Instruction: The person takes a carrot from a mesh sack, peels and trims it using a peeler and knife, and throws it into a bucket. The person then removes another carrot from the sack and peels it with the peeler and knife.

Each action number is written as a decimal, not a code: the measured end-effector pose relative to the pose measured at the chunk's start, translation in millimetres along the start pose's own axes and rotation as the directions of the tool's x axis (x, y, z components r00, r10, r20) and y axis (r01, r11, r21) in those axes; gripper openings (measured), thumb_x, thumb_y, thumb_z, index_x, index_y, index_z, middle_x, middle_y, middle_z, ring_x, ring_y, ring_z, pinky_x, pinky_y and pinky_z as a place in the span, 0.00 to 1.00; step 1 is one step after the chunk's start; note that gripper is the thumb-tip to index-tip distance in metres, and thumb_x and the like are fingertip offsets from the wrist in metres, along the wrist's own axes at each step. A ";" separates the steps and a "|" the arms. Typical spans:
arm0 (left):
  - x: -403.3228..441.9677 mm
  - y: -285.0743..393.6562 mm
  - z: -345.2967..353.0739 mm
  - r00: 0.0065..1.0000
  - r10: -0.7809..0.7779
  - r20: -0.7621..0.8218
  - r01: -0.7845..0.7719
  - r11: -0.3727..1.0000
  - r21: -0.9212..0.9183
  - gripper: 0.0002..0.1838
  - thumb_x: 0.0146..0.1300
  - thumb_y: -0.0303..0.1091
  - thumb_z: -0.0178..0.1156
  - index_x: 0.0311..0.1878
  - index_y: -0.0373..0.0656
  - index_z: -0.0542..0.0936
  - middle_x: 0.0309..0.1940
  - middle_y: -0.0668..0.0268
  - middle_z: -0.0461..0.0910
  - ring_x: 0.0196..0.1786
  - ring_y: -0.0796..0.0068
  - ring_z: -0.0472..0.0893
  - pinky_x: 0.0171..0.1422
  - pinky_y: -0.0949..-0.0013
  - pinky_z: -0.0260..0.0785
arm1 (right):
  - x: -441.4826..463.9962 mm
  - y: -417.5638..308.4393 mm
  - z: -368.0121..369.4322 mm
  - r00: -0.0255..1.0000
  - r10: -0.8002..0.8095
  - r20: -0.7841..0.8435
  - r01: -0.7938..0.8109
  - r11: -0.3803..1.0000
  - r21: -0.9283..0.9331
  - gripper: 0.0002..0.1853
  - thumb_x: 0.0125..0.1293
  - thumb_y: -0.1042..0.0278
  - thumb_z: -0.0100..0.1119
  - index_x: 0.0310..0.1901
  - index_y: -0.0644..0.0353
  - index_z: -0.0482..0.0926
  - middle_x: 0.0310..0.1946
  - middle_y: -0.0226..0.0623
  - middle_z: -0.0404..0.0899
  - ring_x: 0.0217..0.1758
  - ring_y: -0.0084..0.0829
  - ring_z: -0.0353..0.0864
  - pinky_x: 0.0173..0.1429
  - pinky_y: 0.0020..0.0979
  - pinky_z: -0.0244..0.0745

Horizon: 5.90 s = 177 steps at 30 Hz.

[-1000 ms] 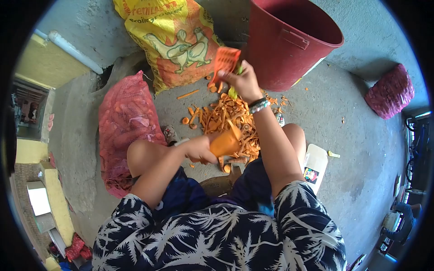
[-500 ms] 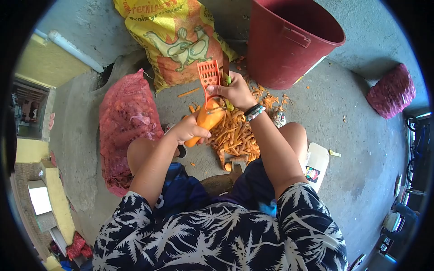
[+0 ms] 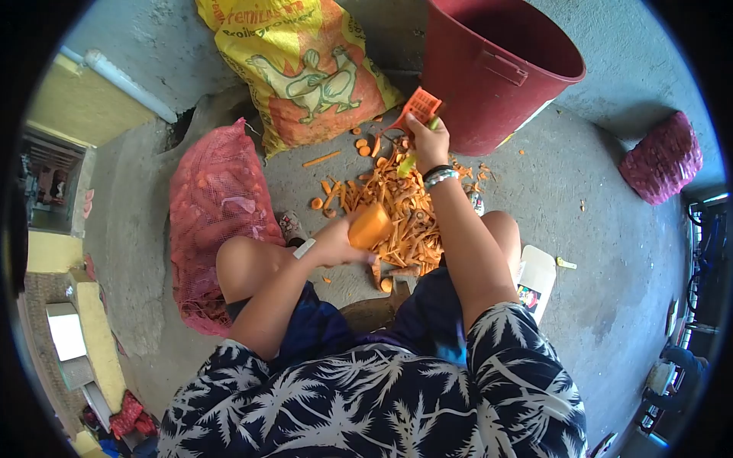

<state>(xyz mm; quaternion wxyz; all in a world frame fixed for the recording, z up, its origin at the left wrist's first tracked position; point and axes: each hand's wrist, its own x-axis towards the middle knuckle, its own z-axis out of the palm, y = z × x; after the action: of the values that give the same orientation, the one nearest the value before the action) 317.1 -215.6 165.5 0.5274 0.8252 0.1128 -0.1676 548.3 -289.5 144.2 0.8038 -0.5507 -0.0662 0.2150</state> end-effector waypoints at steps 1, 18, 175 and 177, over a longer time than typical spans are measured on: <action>-0.4 -0.9 1.0 0.947 0.113 -0.302 -0.062 0.983 0.173 0.42 0.40 0.45 0.71 0.56 0.35 0.65 0.36 0.60 0.77 0.36 0.70 0.79 0.41 0.69 0.71 | 0.2 2.1 -4.1 0.998 0.052 -0.043 -0.052 0.999 0.000 0.04 0.59 0.71 0.59 0.35 0.58 0.74 0.25 0.27 0.77 0.19 0.15 0.69 0.20 0.20 0.61; -3.3 14.7 -28.6 0.665 0.378 -0.645 -0.227 0.924 0.308 0.18 0.40 0.29 0.66 0.39 0.42 0.75 0.29 0.61 0.78 0.33 0.56 0.77 0.40 0.63 0.71 | -88.8 -40.1 29.6 0.888 0.060 0.456 -0.150 0.975 0.164 0.08 0.60 0.74 0.56 0.41 0.60 0.74 0.34 0.30 0.78 0.34 0.20 0.78 0.35 0.21 0.74; 50.1 -51.8 -28.3 0.844 -0.512 -0.162 0.510 0.858 -0.052 0.29 0.46 0.36 0.67 0.50 0.35 0.68 0.36 0.59 0.77 0.31 0.74 0.79 0.24 0.71 0.74 | -3.4 71.7 -88.2 0.818 -0.139 -0.558 0.126 0.990 -0.061 0.17 0.55 0.76 0.60 0.46 0.64 0.69 0.35 0.35 0.77 0.31 0.25 0.77 0.33 0.26 0.74; 65.7 -8.9 -49.9 0.906 -0.421 -0.026 0.415 0.900 -0.135 0.24 0.48 0.37 0.65 0.46 0.36 0.70 0.29 0.63 0.77 0.23 0.77 0.77 0.19 0.71 0.72 | -23.7 75.7 -85.3 0.793 -0.014 -0.609 -0.064 0.992 -0.106 0.20 0.54 0.76 0.61 0.49 0.65 0.69 0.38 0.36 0.77 0.36 0.27 0.78 0.39 0.28 0.74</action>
<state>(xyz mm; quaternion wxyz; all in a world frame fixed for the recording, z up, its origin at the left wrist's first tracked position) 382.0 -166.0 151.5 0.5269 0.7512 0.3119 -0.2467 535.6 -349.7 45.3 0.7446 -0.6391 0.1899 0.0330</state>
